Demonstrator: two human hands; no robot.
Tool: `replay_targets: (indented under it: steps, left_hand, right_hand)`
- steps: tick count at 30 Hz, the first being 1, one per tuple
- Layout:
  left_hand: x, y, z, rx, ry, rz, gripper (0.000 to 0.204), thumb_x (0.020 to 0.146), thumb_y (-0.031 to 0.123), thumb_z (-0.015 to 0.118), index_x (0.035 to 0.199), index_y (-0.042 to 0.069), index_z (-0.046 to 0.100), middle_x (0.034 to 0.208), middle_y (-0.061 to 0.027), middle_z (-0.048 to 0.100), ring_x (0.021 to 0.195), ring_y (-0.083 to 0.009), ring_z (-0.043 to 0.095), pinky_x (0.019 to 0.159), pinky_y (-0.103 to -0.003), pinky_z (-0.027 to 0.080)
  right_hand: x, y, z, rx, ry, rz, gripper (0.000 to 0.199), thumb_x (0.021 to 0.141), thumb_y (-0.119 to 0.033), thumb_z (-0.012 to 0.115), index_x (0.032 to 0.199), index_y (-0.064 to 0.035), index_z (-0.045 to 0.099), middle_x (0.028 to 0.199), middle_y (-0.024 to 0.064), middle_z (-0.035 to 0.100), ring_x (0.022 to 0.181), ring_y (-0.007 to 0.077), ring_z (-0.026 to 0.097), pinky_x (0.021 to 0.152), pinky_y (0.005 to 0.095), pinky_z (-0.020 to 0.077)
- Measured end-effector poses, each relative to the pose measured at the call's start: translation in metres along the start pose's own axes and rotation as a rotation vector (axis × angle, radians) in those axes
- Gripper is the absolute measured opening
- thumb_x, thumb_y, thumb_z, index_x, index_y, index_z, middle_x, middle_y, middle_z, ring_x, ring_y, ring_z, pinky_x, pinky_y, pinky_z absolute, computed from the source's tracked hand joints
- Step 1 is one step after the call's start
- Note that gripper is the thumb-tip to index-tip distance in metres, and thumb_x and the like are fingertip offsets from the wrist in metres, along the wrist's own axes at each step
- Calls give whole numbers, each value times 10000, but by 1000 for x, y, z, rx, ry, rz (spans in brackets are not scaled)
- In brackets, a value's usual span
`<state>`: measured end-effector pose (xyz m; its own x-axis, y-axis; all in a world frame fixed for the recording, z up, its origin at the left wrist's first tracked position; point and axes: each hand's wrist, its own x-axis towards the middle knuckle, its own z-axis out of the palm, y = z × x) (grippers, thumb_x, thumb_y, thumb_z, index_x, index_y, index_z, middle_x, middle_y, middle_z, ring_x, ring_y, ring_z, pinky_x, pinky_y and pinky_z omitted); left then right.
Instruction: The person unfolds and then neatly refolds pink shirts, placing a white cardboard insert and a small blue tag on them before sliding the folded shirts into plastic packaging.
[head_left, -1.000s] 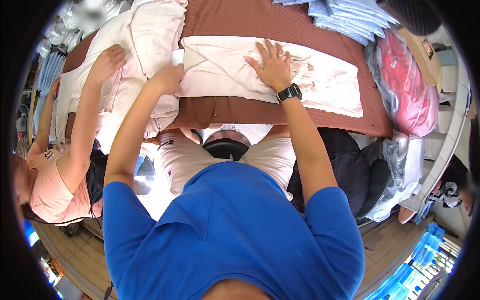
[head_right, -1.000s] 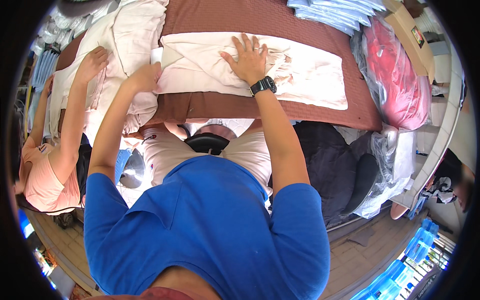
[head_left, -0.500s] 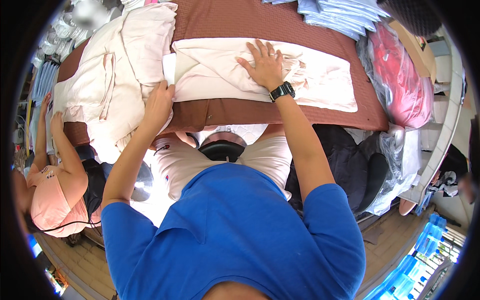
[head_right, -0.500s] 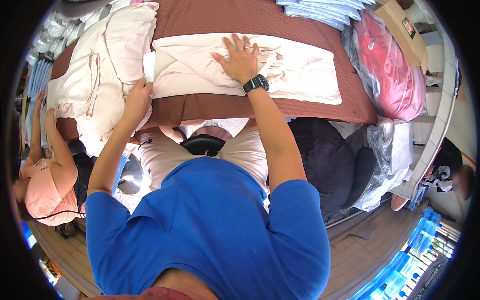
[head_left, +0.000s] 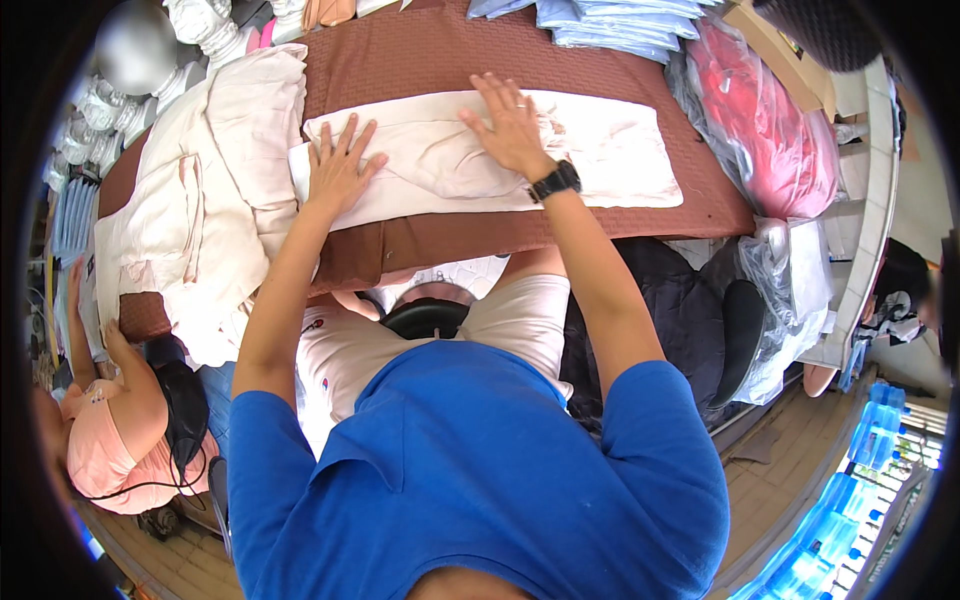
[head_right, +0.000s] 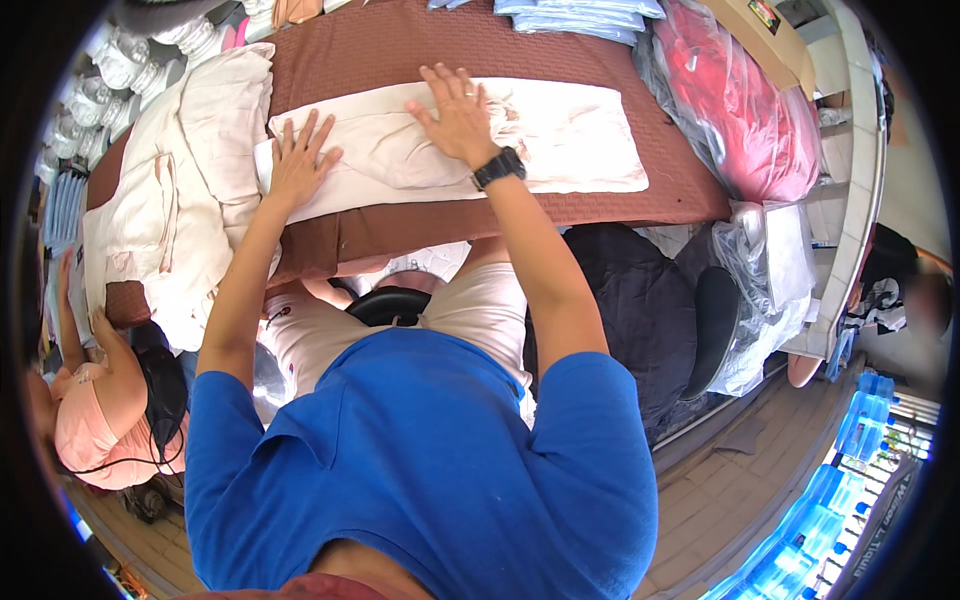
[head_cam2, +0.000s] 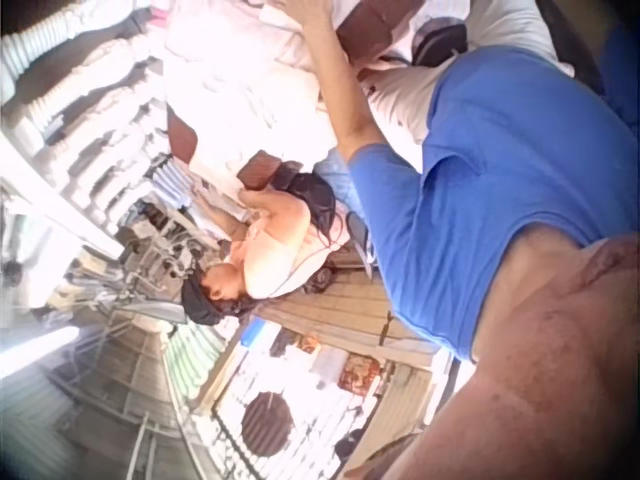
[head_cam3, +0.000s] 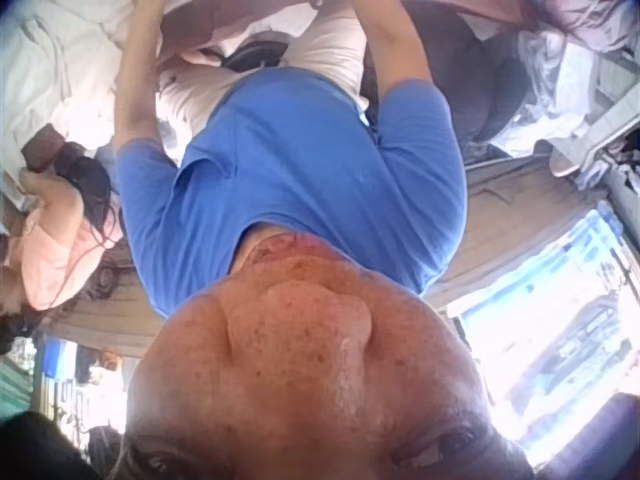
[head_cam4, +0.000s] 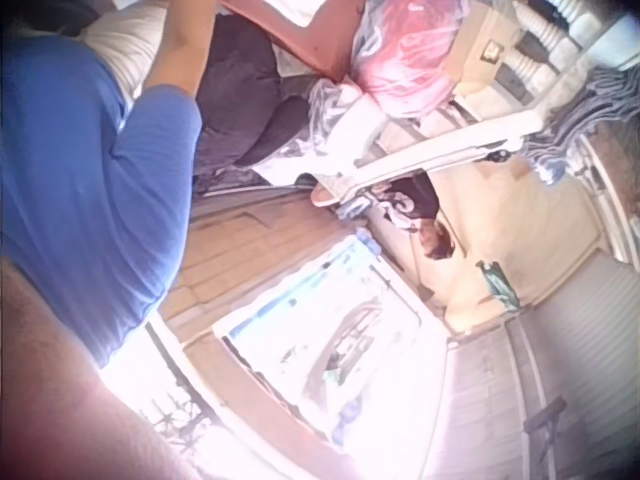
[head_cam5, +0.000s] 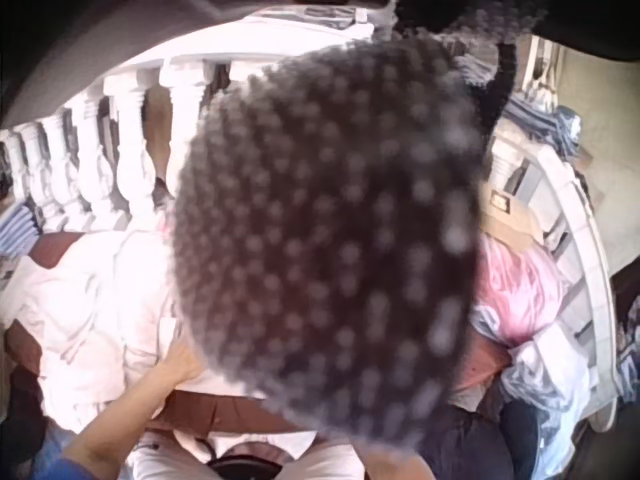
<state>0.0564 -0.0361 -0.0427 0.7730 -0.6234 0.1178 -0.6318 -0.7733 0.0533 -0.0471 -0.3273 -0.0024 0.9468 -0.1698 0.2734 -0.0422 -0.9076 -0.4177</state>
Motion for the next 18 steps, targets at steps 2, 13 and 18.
replay_targets:
  steps: [2, 13, 18]
  left_hand:
    - [0, 1, -3, -10, 166, 21, 701, 968, 662, 403, 1575, 335, 274, 1662, -49, 181, 1506, -452, 114, 1168, -673, 117]
    - [55, 196, -44, -327, 225, 487, 667, 1020, 556, 370, 1564, 175, 311, 1658, -50, 190, 1526, -325, 147, 1230, -539, 115]
    - [84, 259, -26, -366, 186, 589, 662, 1011, 547, 399, 1534, 143, 370, 1641, -47, 240, 1526, -292, 160, 1233, -524, 138]
  right_hand:
    - [-9, 12, -22, -56, 71, -5, 631, 1014, -551, 423, 1521, -177, 375, 1588, 154, 322, 1478, 363, 263, 1188, 560, 191]
    - [-79, 267, -127, -407, 184, 835, 683, 869, -447, 677, 1334, 27, 519, 1366, 312, 470, 1287, 502, 420, 1057, 565, 394]
    - [-114, 279, -140, -378, 91, 830, 858, 758, -608, 755, 1291, 35, 559, 1363, 306, 496, 1307, 496, 416, 1062, 575, 386]
